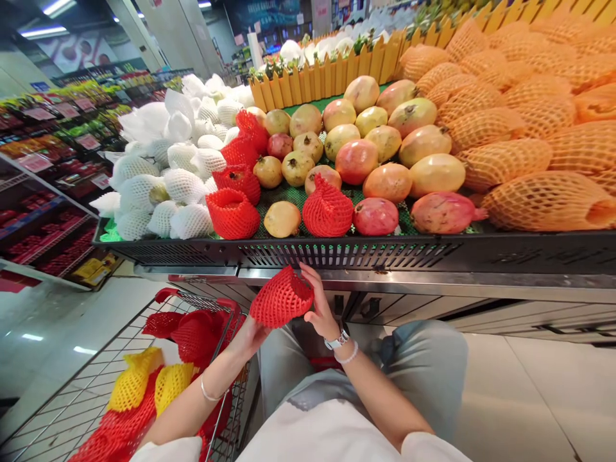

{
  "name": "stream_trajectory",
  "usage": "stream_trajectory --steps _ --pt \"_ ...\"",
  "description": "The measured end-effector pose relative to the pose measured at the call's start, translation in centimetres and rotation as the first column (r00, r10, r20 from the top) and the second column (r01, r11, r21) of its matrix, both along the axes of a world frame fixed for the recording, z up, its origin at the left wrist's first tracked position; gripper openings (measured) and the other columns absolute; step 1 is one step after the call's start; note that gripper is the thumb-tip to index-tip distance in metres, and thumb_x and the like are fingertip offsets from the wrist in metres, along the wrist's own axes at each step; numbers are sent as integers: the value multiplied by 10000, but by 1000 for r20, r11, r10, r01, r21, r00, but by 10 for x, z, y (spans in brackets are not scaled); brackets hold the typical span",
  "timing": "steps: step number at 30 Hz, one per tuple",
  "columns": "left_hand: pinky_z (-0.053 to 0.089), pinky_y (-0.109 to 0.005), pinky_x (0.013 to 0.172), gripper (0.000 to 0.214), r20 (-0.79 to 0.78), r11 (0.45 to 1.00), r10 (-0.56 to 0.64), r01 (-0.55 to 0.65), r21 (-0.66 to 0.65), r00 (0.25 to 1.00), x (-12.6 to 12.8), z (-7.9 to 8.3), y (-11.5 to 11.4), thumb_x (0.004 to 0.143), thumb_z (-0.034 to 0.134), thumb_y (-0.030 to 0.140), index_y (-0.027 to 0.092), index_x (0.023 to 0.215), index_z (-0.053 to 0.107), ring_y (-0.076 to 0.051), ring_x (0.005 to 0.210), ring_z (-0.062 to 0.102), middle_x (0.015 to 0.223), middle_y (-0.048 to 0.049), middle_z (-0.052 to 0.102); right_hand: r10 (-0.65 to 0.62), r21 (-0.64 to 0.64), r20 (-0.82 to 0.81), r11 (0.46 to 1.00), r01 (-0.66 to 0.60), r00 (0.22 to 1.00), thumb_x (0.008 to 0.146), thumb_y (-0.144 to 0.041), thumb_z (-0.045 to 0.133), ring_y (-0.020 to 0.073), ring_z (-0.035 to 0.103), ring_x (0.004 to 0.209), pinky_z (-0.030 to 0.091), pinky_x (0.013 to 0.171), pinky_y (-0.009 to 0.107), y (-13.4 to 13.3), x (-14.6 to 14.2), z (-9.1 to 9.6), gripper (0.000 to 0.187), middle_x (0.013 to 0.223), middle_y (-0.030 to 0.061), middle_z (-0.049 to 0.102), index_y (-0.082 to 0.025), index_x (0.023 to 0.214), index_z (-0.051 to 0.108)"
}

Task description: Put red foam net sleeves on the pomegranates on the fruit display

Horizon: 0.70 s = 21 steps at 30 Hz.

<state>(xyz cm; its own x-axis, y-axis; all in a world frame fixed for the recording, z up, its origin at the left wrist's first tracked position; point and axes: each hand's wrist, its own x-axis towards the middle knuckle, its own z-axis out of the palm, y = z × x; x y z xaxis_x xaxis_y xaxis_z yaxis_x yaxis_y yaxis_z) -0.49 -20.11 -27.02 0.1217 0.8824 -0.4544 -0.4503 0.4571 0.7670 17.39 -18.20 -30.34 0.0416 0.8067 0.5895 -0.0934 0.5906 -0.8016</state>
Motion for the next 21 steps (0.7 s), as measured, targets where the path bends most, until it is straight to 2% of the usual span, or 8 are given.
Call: stream_trajectory --steps 3,8,11,13,16,18,19,21 --pt "520 -247 678 389 -15 997 -83 83 7 996 3 6 -6 513 924 364 161 789 740 -148 696 655 782 -32 753 141 -57 -1 988 -141 990 699 -889 454 337 253 1479 247 1194 538 3 4 3 969 1600 106 274 -285 1452 383" --pt "551 -287 721 372 -9 983 -184 183 -32 983 0 9 -8 556 902 408 181 815 761 -201 777 689 870 -58 772 274 -194 -4 943 -270 962 752 -765 584 313 445 1370 300 1168 503 -3 8 8 854 1505 110 458 -267 1433 446" --pt "560 -313 795 346 36 976 -208 210 -50 977 -4 11 -6 633 851 417 176 866 767 -221 865 701 938 -89 771 137 -294 -89 943 -157 987 759 -675 655 292 515 1299 325 1157 485 -6 -1 -7 707 1380 101 581 -257 1320 557" --pt "555 -333 827 327 26 971 -239 240 -18 971 -5 15 -4 658 834 387 148 868 762 -231 886 704 943 -116 766 -7 -408 -227 909 -89 974 724 -643 704 279 524 1287 330 1158 478 -7 -11 -20 647 1313 83 627 -269 1242 606" --pt "548 -380 810 385 -51 938 -339 342 56 939 -7 26 -5 676 827 359 116 964 748 -257 851 712 940 -142 760 -199 -556 -466 824 -110 862 716 -658 686 268 593 1196 418 1089 489 -8 -28 -32 584 1231 63 672 -279 1158 641" --pt "541 -403 792 452 -151 912 -371 390 126 916 -10 33 -8 722 789 412 115 1059 735 -276 836 710 965 -157 756 -238 -582 -592 787 -205 770 783 -702 568 267 654 1088 487 1006 497 -10 -36 -30 557 1160 68 708 -260 1109 662" --pt "532 -406 821 458 -230 906 -334 378 188 914 -12 36 -10 744 768 433 121 1077 733 -280 862 706 991 -161 751 -233 -575 -644 776 -260 728 813 -708 515 267 670 1054 507 978 495 -11 -38 -26 558 1133 71 722 -249 1087 673" --pt "478 -401 962 472 -360 881 -93 245 404 928 -16 35 -14 728 788 433 155 1103 719 -285 1009 672 1092 -152 726 -212 -541 -733 758 -365 646 842 -692 481 269 680 1045 525 954 489 -16 -39 -13 543 1113 67 738 -239 1054 691"
